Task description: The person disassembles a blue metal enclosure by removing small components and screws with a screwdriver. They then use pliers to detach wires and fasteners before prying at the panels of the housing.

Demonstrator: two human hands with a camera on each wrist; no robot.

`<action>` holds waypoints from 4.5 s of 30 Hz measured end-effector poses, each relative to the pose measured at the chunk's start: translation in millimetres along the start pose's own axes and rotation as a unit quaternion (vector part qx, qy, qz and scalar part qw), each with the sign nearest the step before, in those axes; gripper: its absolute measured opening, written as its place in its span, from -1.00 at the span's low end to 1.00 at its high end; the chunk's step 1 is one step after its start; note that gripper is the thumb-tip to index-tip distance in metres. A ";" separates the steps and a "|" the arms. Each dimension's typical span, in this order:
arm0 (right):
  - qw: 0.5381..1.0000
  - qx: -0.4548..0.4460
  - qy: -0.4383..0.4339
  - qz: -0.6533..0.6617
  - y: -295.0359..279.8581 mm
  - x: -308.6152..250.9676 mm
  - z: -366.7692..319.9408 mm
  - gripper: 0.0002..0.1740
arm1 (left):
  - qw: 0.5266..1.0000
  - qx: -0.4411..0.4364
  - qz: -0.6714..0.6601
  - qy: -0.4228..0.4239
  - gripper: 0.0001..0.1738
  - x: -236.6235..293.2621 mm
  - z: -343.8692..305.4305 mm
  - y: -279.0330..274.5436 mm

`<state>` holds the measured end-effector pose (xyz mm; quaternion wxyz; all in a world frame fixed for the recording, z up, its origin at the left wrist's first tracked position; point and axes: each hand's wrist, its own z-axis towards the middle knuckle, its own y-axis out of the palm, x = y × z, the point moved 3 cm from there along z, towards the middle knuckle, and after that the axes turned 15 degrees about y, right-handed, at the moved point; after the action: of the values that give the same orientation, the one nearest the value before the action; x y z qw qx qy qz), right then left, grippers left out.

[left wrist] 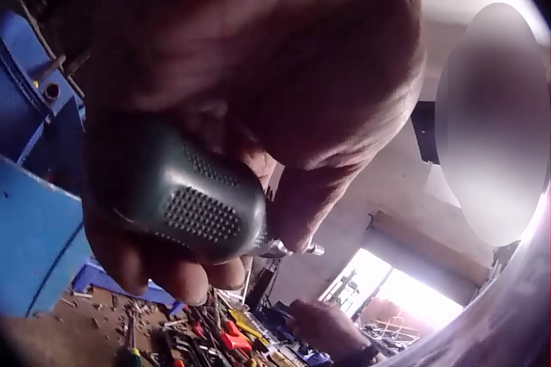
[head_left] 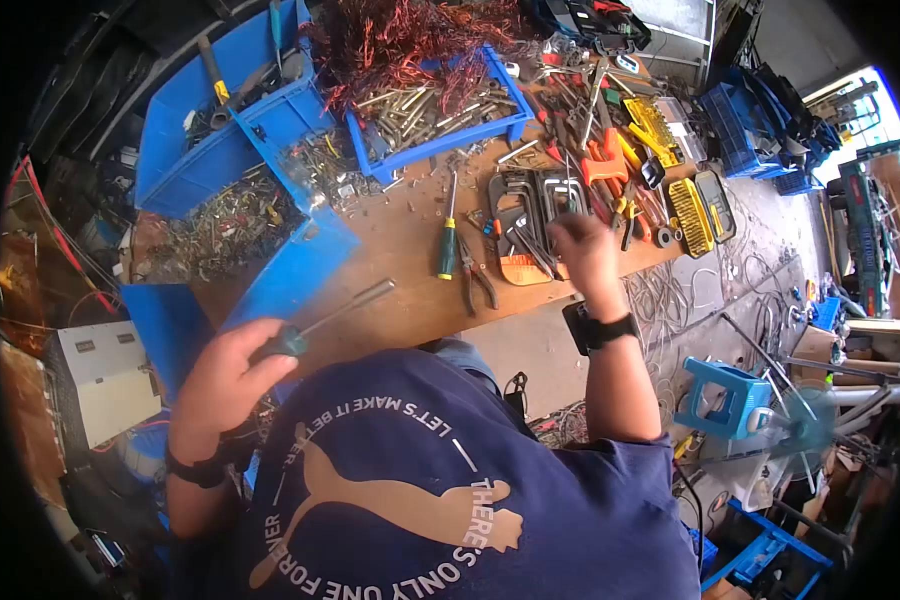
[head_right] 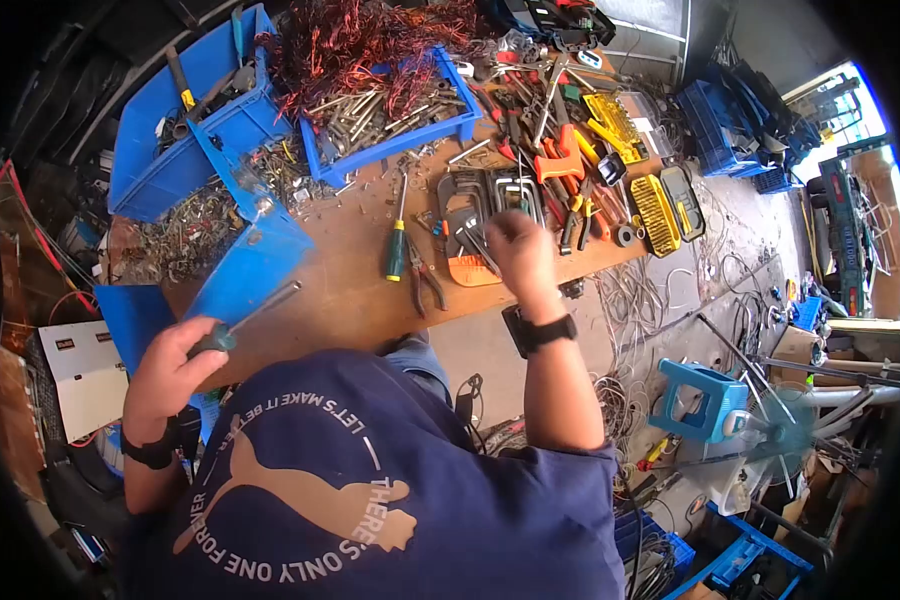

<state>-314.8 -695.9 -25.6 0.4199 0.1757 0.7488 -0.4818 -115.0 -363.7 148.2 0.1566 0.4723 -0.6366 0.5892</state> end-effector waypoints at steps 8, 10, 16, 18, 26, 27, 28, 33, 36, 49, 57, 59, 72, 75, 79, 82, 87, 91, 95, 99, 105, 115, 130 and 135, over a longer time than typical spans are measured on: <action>0.952 -0.038 -0.099 -0.288 71.7 76.5 6.9 -0.82 | 0.999 0.026 0.014 -0.013 -0.69 -22.8 -15.5 1.9; 0.942 -0.055 -0.091 -0.319 77.2 80.9 11.3 -0.83 | 0.999 0.031 0.006 -0.021 -0.69 -31.0 -16.5 4.4; 0.919 -0.092 -0.089 -0.372 79.6 76.9 17.0 -0.83 | 0.998 0.033 -0.010 -0.053 -0.68 -39.8 -15.0 5.2; 0.922 -0.098 -0.093 -0.363 77.3 77.5 17.6 -0.82 | 0.998 0.037 -0.016 -0.056 -0.68 -40.7 -13.2 6.1; 0.923 -0.142 -0.091 -0.346 68.0 71.3 30.7 -0.83 | 0.998 0.040 -0.003 -0.055 -0.69 -45.1 -5.3 8.4; 0.920 -0.141 -0.095 -0.353 67.5 67.6 34.0 -0.83 | 0.998 0.040 -0.003 -0.056 -0.69 -44.9 -4.3 8.7; 0.919 -0.138 -0.097 -0.355 68.8 59.0 34.6 -0.82 | 0.998 0.039 -0.004 -0.057 -0.69 -44.4 -3.8 8.9; 0.871 -0.192 -0.190 -0.410 89.9 60.0 42.1 -0.79 | 0.997 0.037 -0.014 -0.069 -0.70 -40.2 -3.4 9.3; 0.837 -0.201 -0.222 -0.457 95.0 50.4 41.4 -0.79 | 0.996 0.046 -0.012 -0.072 -0.69 -40.0 -6.9 8.4; 0.986 -0.155 -0.003 0.064 33.8 -11.9 11.8 -0.87 | 0.997 0.072 0.002 -0.031 -0.77 -44.6 -9.8 10.2; 0.924 -0.269 -0.111 0.249 34.1 -128.0 -95.5 -0.89 | 0.999 0.009 -0.011 0.031 -0.65 -46.5 -14.4 -7.1; 0.942 -0.253 -0.134 0.176 33.3 -154.6 -118.4 -0.88 | 0.997 0.013 -0.003 0.070 -0.67 -61.8 -24.1 -12.0; 0.857 -0.393 -0.090 0.320 117.9 -230.4 -194.7 -0.88 | 0.983 0.036 -0.122 0.135 -0.70 -111.9 -101.8 -53.4; 0.871 -0.392 -0.101 0.278 127.3 -249.4 -205.8 -0.93 | 0.980 0.048 -0.119 0.149 -0.70 -124.8 -116.3 -62.6; 0.897 -0.379 -0.098 0.205 135.3 -267.8 -216.5 -0.96 | 0.972 0.091 -0.083 0.198 -0.69 -138.4 -132.3 -72.2; 0.900 -0.385 -0.077 0.190 143.4 -277.9 -221.4 -0.97 | 0.968 0.114 -0.075 0.209 -0.68 -146.6 -141.0 -76.7; 0.898 -0.387 -0.041 0.206 156.3 -282.4 -228.2 -0.94 | 0.956 0.178 -0.022 0.230 -0.67 -145.7 -147.2 -81.1; 0.885 -0.389 -0.033 0.252 150.5 -284.1 -221.5 -0.89 | 0.946 0.207 -0.004 0.250 -0.67 -134.9 -142.9 -80.1; 0.851 -0.383 -0.052 0.357 150.7 -292.5 -234.7 -0.69 | 0.943 0.178 -0.135 0.245 -0.70 -118.5 -127.7 -84.6; 0.883 -0.323 -0.129 0.316 188.9 -277.4 -263.1 -0.56 | 0.863 0.160 -0.406 0.255 -0.52 -100.0 -103.4 -94.2; 0.826 -0.330 0.035 0.456 193.0 -242.1 -296.5 -0.53 | 0.848 -0.030 -0.481 0.221 -0.58 -87.3 -80.9 -51.7; 0.956 -0.061 0.199 0.206 144.0 -84.8 -334.0 -0.59 | 0.934 -0.010 0.251 0.254 -0.37 -149.6 -6.2 -63.3; 0.932 -0.150 0.266 0.194 263.1 -15.4 -276.6 -0.65 | 0.975 -0.042 0.178 0.125 -0.66 -160.8 24.7 -11.5; 0.938 -0.152 0.242 0.195 273.9 -5.3 -266.2 -0.65 | 0.981 -0.051 0.168 0.086 -0.70 -164.5 26.7 -11.1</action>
<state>-251.1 -334.0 -129.9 0.3335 0.3641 0.8430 -0.2136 -13.7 -317.5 23.8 0.1338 0.2978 -0.7198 0.6126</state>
